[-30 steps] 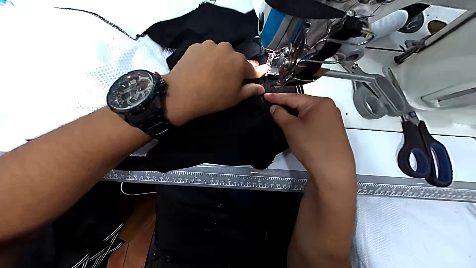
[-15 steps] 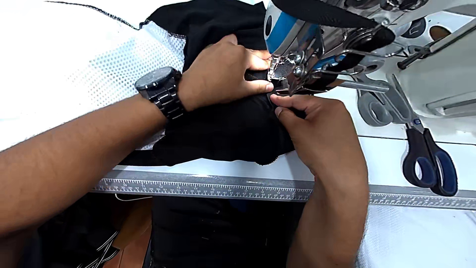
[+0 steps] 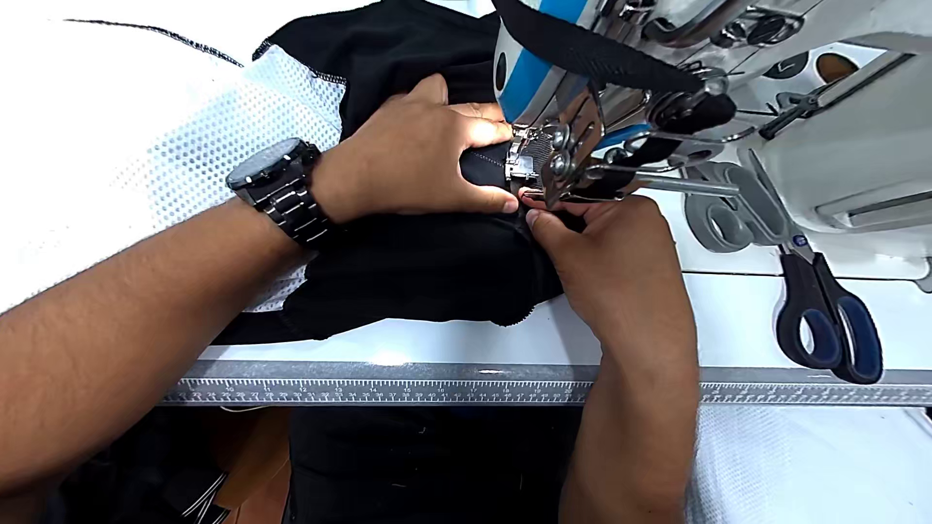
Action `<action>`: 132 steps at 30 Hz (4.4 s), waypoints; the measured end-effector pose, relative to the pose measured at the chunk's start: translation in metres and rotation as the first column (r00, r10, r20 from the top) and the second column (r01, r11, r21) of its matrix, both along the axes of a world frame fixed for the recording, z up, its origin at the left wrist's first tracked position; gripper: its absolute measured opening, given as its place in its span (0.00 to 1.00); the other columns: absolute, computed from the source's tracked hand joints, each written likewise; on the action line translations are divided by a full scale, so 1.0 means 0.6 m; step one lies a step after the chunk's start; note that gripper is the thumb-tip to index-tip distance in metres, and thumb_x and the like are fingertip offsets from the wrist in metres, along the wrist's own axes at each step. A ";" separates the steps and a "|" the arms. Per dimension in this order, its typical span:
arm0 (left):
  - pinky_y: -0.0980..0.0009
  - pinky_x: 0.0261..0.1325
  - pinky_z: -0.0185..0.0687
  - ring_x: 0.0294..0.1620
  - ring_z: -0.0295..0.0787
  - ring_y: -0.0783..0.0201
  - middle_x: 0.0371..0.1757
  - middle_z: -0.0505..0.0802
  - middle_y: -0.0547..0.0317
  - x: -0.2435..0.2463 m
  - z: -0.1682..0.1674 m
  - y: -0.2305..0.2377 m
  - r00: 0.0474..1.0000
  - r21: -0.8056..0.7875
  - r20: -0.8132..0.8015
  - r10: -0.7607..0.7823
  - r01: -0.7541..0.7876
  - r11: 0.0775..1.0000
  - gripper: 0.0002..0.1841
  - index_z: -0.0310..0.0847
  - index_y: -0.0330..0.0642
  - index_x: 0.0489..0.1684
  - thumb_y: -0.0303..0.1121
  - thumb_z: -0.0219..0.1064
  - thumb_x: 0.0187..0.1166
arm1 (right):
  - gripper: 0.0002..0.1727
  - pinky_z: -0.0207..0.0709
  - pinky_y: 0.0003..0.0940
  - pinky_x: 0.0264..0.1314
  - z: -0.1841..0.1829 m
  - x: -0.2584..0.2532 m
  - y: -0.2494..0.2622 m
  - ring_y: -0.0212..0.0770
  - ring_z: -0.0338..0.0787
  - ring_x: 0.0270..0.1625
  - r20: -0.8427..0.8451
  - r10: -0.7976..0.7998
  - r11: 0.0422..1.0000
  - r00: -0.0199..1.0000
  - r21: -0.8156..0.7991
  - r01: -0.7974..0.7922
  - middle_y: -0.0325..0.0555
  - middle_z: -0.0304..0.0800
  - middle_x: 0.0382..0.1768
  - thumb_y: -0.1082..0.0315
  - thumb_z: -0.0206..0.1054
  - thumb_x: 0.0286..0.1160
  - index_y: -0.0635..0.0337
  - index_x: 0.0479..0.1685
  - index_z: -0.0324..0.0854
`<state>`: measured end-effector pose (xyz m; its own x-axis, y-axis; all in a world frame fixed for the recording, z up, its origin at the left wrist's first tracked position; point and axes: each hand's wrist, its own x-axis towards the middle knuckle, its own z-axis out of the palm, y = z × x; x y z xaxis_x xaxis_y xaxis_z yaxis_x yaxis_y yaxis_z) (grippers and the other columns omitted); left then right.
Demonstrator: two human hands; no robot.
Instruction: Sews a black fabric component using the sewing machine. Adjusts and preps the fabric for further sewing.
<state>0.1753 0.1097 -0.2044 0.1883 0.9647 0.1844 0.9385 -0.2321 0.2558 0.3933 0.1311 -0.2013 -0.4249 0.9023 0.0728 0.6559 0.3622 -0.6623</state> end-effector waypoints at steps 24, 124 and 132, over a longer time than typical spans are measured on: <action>0.44 0.48 0.90 0.44 0.93 0.42 0.48 0.91 0.36 0.237 -0.011 -0.194 0.649 -0.037 0.514 0.561 -0.637 0.770 0.15 0.81 0.27 0.55 0.29 0.67 0.76 | 0.19 0.85 0.37 0.65 -0.006 0.027 -0.071 0.44 0.91 0.58 -0.751 -0.601 0.380 0.273 -0.569 -0.729 0.54 0.89 0.60 0.71 0.47 0.91 0.59 0.71 0.78; 0.24 0.84 0.40 0.95 0.49 0.43 0.95 0.59 0.48 0.087 0.000 -0.132 0.975 -0.185 -0.106 0.197 -0.213 0.959 0.70 0.51 0.42 0.95 0.88 0.53 0.53 | 0.10 0.81 0.30 0.77 -0.011 0.165 -0.013 0.31 0.94 0.58 0.006 0.886 0.419 0.464 0.422 -0.804 0.38 0.97 0.39 0.66 0.66 0.81 0.59 0.36 0.90; 0.24 0.85 0.37 0.97 0.43 0.45 0.97 0.53 0.52 0.040 0.024 -0.057 0.977 -0.309 -0.131 0.171 -0.204 0.929 0.69 0.47 0.45 0.96 0.86 0.59 0.53 | 0.11 0.80 0.31 0.78 -0.013 0.121 0.030 0.34 0.95 0.57 0.011 0.877 0.424 0.481 0.454 -0.784 0.41 0.97 0.39 0.68 0.65 0.79 0.61 0.34 0.91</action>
